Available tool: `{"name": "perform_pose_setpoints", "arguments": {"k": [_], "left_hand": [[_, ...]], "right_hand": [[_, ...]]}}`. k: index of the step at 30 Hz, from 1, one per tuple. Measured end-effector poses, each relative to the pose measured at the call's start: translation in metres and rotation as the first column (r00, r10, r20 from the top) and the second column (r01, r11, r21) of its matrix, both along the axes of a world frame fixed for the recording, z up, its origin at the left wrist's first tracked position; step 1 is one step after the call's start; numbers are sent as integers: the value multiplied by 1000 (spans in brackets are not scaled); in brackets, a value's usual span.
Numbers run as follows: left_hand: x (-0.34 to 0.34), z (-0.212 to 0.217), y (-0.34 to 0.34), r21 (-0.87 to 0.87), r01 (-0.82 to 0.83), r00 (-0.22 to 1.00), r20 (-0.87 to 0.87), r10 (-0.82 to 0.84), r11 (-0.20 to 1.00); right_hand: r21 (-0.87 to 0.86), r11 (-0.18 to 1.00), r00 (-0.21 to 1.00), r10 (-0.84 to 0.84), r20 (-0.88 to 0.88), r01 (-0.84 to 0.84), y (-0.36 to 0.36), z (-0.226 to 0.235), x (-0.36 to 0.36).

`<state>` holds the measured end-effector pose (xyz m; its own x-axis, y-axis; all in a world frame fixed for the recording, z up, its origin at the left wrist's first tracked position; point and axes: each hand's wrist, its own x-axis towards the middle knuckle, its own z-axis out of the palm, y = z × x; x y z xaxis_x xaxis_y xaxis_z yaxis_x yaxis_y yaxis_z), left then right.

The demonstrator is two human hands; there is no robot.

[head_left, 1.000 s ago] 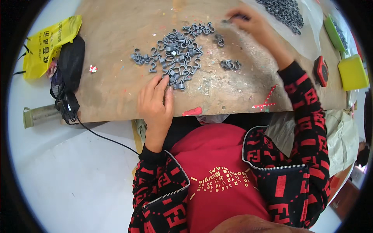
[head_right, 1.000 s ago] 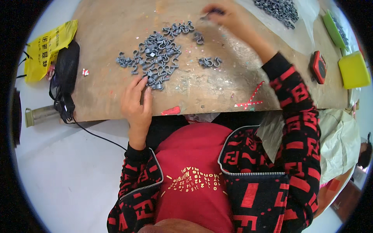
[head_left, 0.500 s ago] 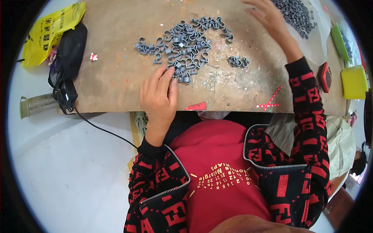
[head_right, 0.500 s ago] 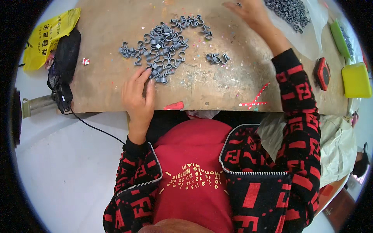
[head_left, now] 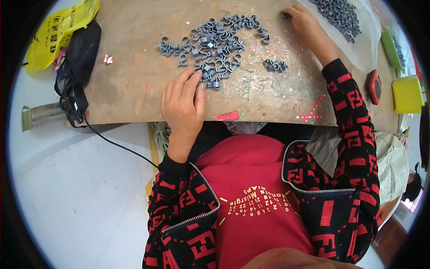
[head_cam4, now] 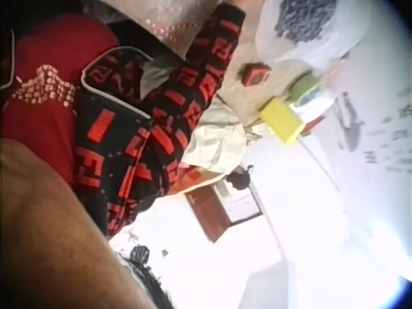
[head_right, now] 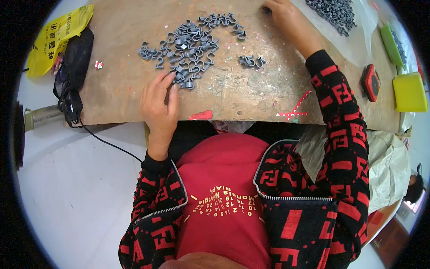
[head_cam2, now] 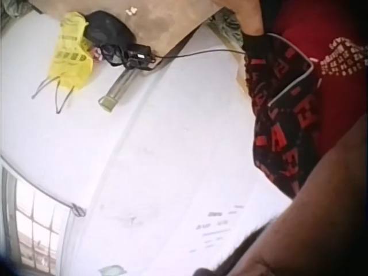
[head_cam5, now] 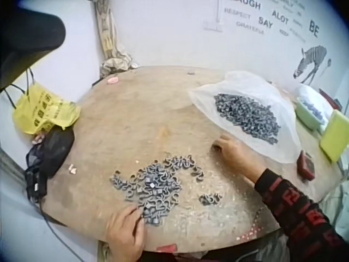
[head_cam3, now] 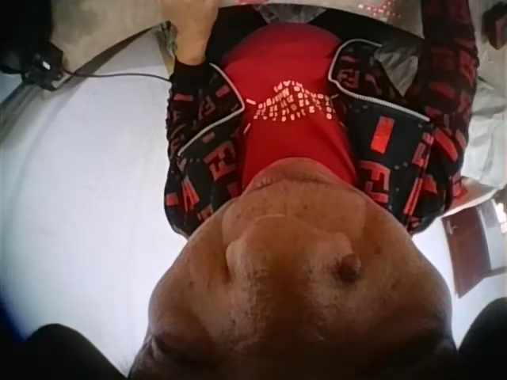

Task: Sorting small metal parts on a workbench and placing them into plastic bags.

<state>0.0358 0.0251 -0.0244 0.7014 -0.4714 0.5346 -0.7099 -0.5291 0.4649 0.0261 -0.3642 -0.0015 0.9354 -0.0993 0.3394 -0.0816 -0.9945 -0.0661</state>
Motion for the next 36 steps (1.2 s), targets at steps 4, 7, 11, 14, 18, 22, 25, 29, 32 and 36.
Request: {"name": "perform_pose_setpoints", "arguments": {"k": [4, 7, 11, 14, 18, 22, 25, 29, 32, 36], "left_hand": [[1, 0, -2, -17, 16, 1000, 5, -16, 1000], [2, -2, -2, -21, 13, 1000, 2, -13, 1000], [1, 0, -2, -14, 23, 1000, 5, -23, 1000], [1, 2, -2, -23, 25, 1000, -3, -25, 999], [2, -2, -2, -14, 22, 1000, 21, -22, 1000], [1, -5, -4, -39, 22, 999, 25, -21, 999], [0, -2, -2, -25, 11, 1000, 15, -11, 1000], [-1, 1, -1, -25, 22, 1000, -10, -22, 999], [0, 1, -3, -31, 31, 999, -20, -31, 999], [0, -1, -3, -21, 25, 1000, 3, -24, 999]], "right_hand": [[407, 899, 984, 179, 4, -165, 26, -14, -17], [507, 826, 963, 267, 29, -245, 62, -12, -50], [218, 871, 895, 444, 37, -441, 84, -8, -74], [174, 863, 881, 467, 80, -474, 90, -15, -41], [44, 866, 866, 496, 65, -499, 103, -22, 4], [190, 789, 811, 555, 187, -584, 108, -23, 10], [123, 773, 781, 601, 171, -622, 111, -21, 0], [121, 783, 787, 583, 202, -611, 109, -17, 1], [149, 808, 816, 536, 216, -570, 101, -18, 4], [29, 831, 813, 536, 225, -556, 100, -19, 5]]}}
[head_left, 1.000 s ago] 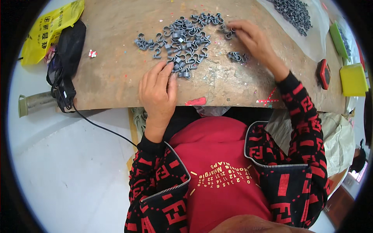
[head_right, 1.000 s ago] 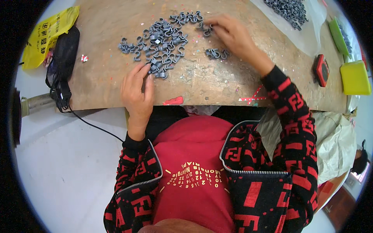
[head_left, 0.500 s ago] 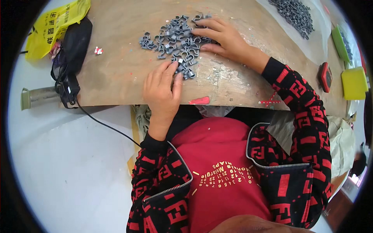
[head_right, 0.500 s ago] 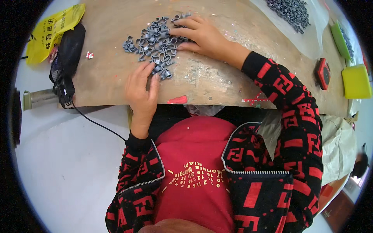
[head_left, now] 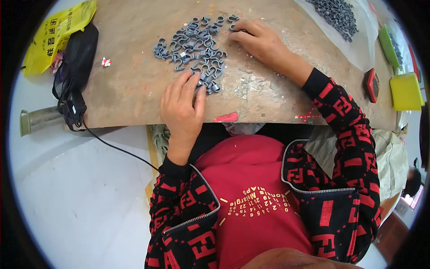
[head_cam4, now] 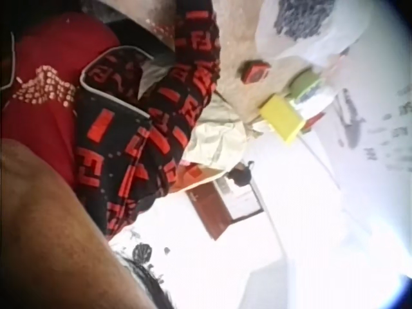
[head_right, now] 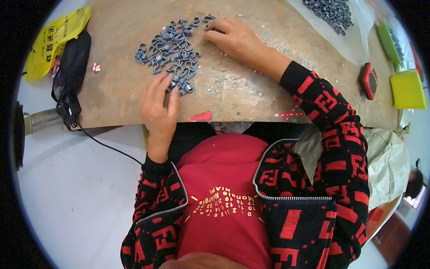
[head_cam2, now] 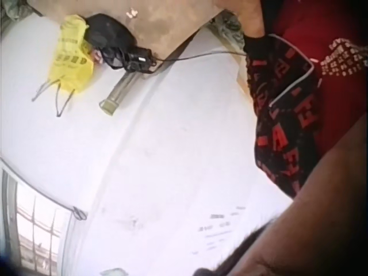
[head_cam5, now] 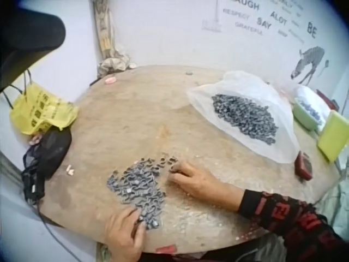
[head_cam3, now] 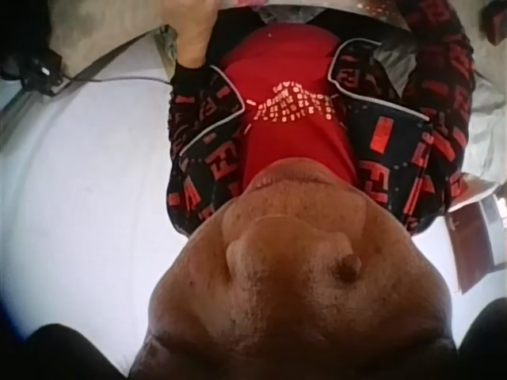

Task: Sorting small metal parts on a workbench and placing them into plastic bags.

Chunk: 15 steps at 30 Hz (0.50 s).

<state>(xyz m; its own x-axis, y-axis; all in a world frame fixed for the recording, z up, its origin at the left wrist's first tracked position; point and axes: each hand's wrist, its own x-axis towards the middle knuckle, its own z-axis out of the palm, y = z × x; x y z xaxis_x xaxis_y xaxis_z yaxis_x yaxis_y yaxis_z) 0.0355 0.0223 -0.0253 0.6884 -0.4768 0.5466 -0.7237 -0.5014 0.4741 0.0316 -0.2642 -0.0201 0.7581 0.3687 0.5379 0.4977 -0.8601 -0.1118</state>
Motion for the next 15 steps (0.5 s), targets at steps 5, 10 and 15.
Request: {"name": "perform_pose_setpoints", "arguments": {"k": [5, 10, 15], "left_hand": [[0, 3, -2, 7, 5, 1000, 8, -5, 1000], [-1, 2, 0, 7, 11, 1000, -27, -11, 1000], [-3, 8, 1, 27, -16, 1000, -14, 16, 1000]], "right_hand": [[171, 985, 992, 9, -127, 13, -7, 4, 1], [134, 986, 943, -48, -329, 97, -54, 36, 10], [28, 906, 906, -421, -52, 423, -198, 69, 45]]}}
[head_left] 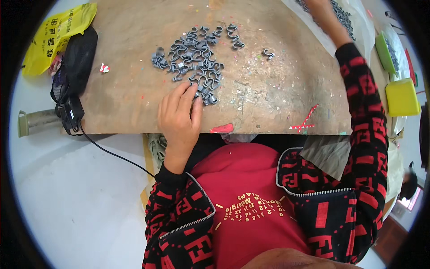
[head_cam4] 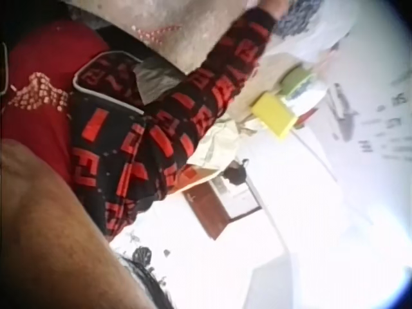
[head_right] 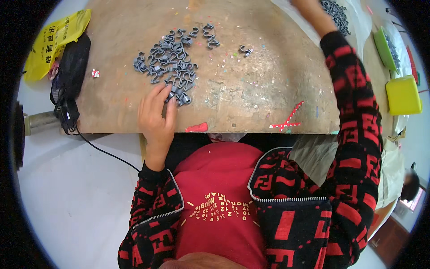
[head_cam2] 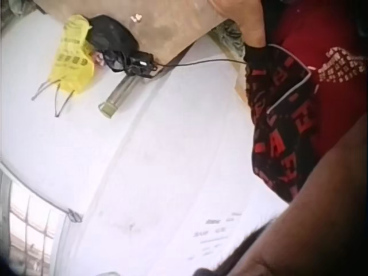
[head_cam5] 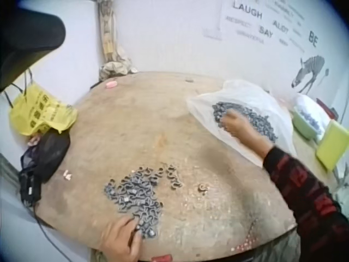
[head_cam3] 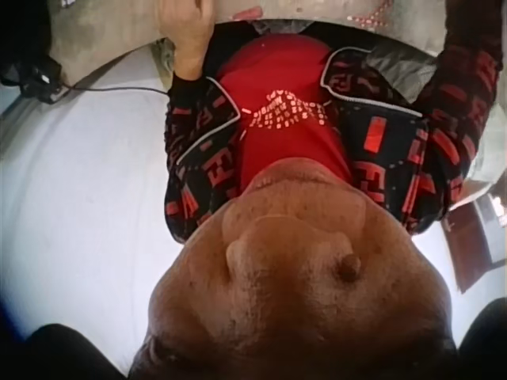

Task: Sorting small metal parts on a workbench and placing them into plastic bags.

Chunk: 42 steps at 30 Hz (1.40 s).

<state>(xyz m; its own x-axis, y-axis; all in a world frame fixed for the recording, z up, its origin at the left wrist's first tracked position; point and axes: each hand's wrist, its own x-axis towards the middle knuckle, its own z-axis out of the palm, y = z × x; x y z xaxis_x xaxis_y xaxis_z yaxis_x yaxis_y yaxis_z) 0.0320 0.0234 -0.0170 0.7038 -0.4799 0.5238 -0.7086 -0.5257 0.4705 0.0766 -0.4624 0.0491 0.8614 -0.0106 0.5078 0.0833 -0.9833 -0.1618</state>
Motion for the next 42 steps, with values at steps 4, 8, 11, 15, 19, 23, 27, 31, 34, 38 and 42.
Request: {"name": "perform_pose_setpoints", "arguments": {"k": [4, 8, 11, 15, 19, 23, 27, 31, 34, 38, 42], "left_hand": [[2, -3, -4, -16, 22, 1000, 11, -22, 1000], [-1, -3, 4, 13, -38, 999, 0, 38, 999], [0, -3, 5, -4, -17, 1000, 13, 17, 1000], [4, -6, -3, -37, 33, 999, 26, -32, 999], [4, -8, -1, -54, 20, 1000, 16, -19, 998], [2, -7, -2, -45, 5, 999, 36, -3, 999], [1, -8, -3, -54, 7, 999, 34, -5, 999], [2, -6, -4, -45, 13, 1000, 19, -13, 999], [3, -8, -2, -22, -12, 1000, 10, 13, 1000], [2, -7, -4, -26, -2, 1000, 13, 2, 1000], [3, -7, -5, -22, 3, 1000, 25, -2, 1000]], "right_hand": [[529, 669, 851, -450, -269, 521, -144, 26, -32], [741, 671, 993, -76, 93, -18, -55, -37, -6], [56, 990, 989, 135, -61, -132, 67, -61, -51], [127, 972, 965, 218, -146, -200, 157, -78, -62], [181, 958, 959, 250, -133, -225, 192, -82, -28], [197, 891, 903, 426, -54, -408, 228, -80, -13], [200, 858, 859, 500, -109, -474, 237, -71, -22], [191, 828, 832, 548, -83, -527, 226, -70, -43], [164, 862, 866, 495, -65, -480, 225, -69, -50], [213, 891, 898, 428, -102, -401, 223, -64, -45], [193, 895, 893, 430, -135, -402, 225, -63, -44]]}}
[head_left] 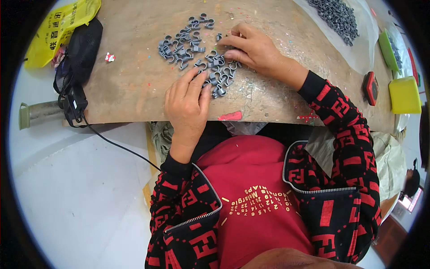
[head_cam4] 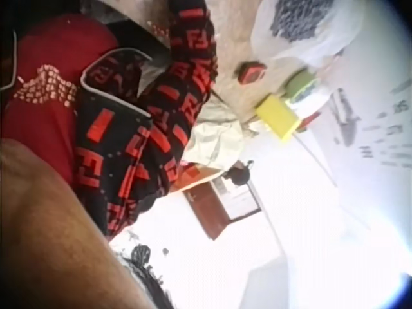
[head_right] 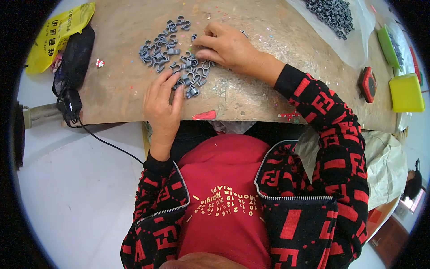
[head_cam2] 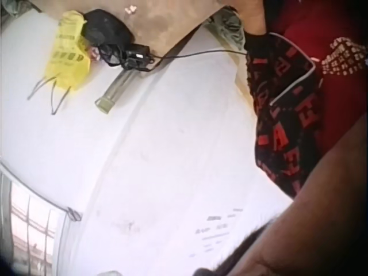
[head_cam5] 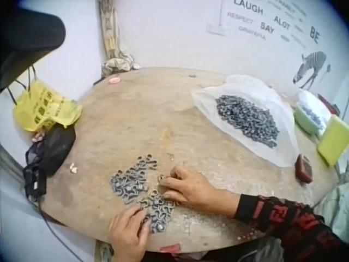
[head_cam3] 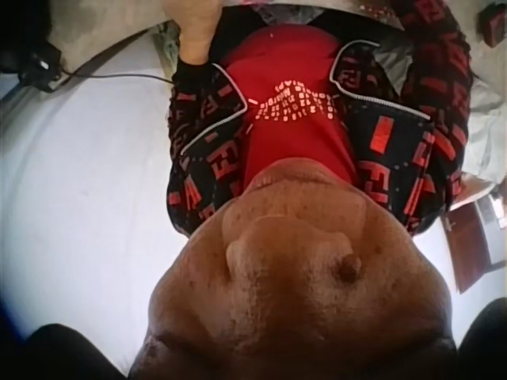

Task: Sorting small metal parts on a workbench and placing them into plastic bags.

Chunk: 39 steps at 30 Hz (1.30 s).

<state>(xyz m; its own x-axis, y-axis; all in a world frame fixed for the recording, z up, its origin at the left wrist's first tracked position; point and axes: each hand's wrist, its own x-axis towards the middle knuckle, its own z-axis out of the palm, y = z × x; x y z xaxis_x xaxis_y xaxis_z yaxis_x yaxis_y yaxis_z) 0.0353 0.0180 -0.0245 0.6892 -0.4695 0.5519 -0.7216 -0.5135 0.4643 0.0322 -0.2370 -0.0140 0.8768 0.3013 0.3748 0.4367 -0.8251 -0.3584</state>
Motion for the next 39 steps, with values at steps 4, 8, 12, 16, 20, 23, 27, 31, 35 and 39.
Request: {"name": "perform_pose_setpoints", "arguments": {"k": [4, 8, 12, 16, 20, 23, 27, 31, 35, 39], "left_hand": [[-1, 0, 2, 1, -3, 1000, -6, 3, 1000], [0, -3, 2, -29, 1, 1000, -25, -2, 1000], [0, -5, 3, -60, 0, 999, -32, -2, 998], [-1, -3, 3, -48, 1, 1000, -20, -2, 999], [-2, -3, 4, -45, 2, 999, -34, -4, 999], [-1, -3, 4, -27, 0, 1000, -18, -1, 1000], [0, -3, 3, -21, 9, 1000, 0, -9, 1000], [-1, -2, 4, -8, 5, 1000, 14, -5, 1000], [-1, -3, 3, -12, 7, 1000, -2, -7, 1000], [-2, -2, 6, -8, 1, 1000, -12, -1, 1000]], "right_hand": [[45, 997, 997, -58, -54, 61, 2, -2, -9], [-77, 997, 999, 10, 38, -7, 28, 1, -25], [-101, 990, 991, 109, 78, -101, 39, -6, -15], [-55, 993, 984, 110, 137, -103, 18, -11, 2], [-66, 993, 971, 111, 212, -99, 3, -7, 5], [-71, 992, 973, 115, 198, -103, 1, -6, 4], [-53, 991, 976, 133, 173, -126, 4, -8, 0], [-91, 985, 957, 165, 239, -147, 5, -3, -1], [-120, 989, 969, 112, 222, -87, 3, -4, -9], [-70, 991, 976, 128, 176, -117, 3, 1, -3]]}}
